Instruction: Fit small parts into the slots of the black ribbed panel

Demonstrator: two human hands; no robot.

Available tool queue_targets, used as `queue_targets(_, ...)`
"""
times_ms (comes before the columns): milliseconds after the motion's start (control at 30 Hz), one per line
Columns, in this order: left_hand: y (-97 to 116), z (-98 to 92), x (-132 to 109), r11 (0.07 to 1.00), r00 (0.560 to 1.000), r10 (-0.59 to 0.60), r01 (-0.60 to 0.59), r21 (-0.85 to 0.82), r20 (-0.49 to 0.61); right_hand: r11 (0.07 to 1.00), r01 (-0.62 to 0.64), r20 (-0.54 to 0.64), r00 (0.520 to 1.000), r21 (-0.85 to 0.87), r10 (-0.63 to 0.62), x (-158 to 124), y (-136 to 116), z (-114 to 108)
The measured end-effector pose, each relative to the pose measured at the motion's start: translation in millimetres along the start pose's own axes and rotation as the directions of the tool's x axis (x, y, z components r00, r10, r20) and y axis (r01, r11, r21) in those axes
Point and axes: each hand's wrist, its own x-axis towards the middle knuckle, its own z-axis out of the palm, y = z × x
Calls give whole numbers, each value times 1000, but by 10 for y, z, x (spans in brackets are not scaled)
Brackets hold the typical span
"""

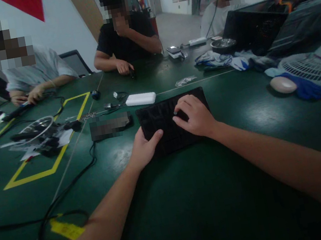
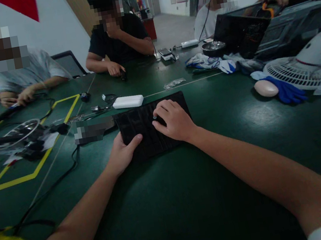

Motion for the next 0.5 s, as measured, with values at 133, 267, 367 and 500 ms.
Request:
queue_targets(133,-27,1,17,1000,1000,3,-3,-7,-1,1000,15,-15,1000,-6,-15,-7,14,24)
queue_targets(267,-34,14,36,999,999,33,-33,2,-7,999,12,-15,1000,-32,-12,-12,20,37)
queue_targets(367,-51,22,48,998,998,58,-58,13,-27,996,36,5,999,-79,-35,-11,28,47)
queue_targets(500,-108,22,67,996,996,83,-82,32,-42,994,30,21,999,-108,-28,-5,35,63)
